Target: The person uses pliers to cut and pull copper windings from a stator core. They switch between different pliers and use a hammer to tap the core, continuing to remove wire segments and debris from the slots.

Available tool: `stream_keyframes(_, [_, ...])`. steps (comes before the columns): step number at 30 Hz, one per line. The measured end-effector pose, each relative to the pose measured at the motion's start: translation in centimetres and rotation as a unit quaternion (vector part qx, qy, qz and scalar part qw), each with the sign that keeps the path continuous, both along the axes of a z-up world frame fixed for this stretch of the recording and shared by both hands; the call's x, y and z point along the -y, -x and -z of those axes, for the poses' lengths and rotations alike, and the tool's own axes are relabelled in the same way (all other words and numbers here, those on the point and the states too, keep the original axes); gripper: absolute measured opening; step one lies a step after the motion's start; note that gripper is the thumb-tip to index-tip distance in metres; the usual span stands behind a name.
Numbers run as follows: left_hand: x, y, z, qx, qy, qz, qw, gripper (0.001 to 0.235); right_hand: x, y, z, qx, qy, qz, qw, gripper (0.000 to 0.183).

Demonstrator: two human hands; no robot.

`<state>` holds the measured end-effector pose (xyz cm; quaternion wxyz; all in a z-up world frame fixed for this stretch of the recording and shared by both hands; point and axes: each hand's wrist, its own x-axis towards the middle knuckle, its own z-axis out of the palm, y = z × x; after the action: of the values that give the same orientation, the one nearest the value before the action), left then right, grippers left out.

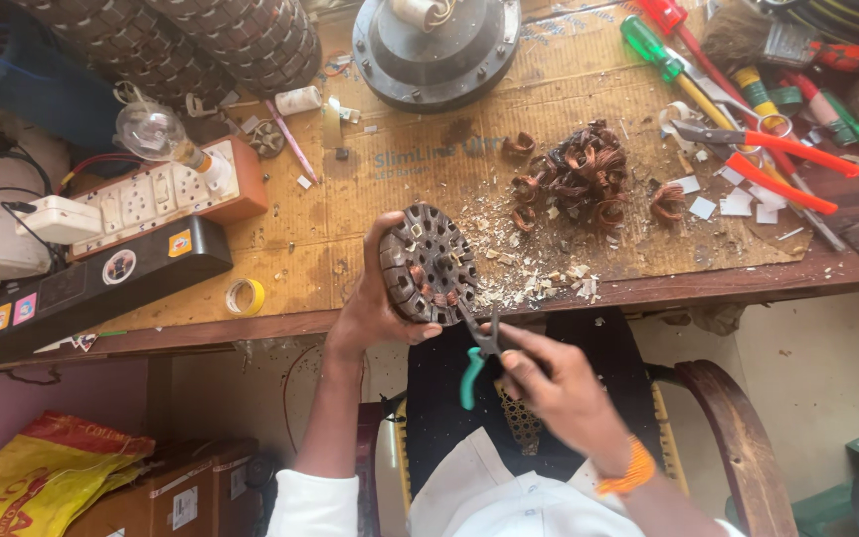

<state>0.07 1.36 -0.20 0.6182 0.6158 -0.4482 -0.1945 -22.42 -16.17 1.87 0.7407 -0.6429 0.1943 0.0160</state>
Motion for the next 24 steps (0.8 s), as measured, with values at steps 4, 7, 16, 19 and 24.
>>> stream_keyframes(4, [0.6,-0.1,0.1,0.095,0.042,0.018,0.994,0.135,-4.0,-0.3,0.7,0.108,0.104,0.084,0.985,0.045])
stream_keyframes(7, [0.5,0.3,0.4,0.072,0.028,0.01,0.997,0.134,-4.3,0.0,0.5,0.065,0.106,0.099,0.987,0.046])
stream_keyframes(16, [-0.1,0.8,-0.2,0.085,-0.004,-0.021,0.996,0.132,-2.5,0.0,1.4,-0.019,0.055,0.078,0.995,0.053])
stream_keyframes(19, [0.0,0.4,-0.3,0.124,0.013,-0.022,0.992,0.131,-2.7,-0.7,2.4,-0.026,-0.032,0.069,0.997,0.059])
stream_keyframes(24, [-0.6,0.3,0.0,0.105,-0.029,-0.033,0.993,0.13,-0.6,-0.7,3.6,0.097,-0.002,-0.144,0.985,0.049])
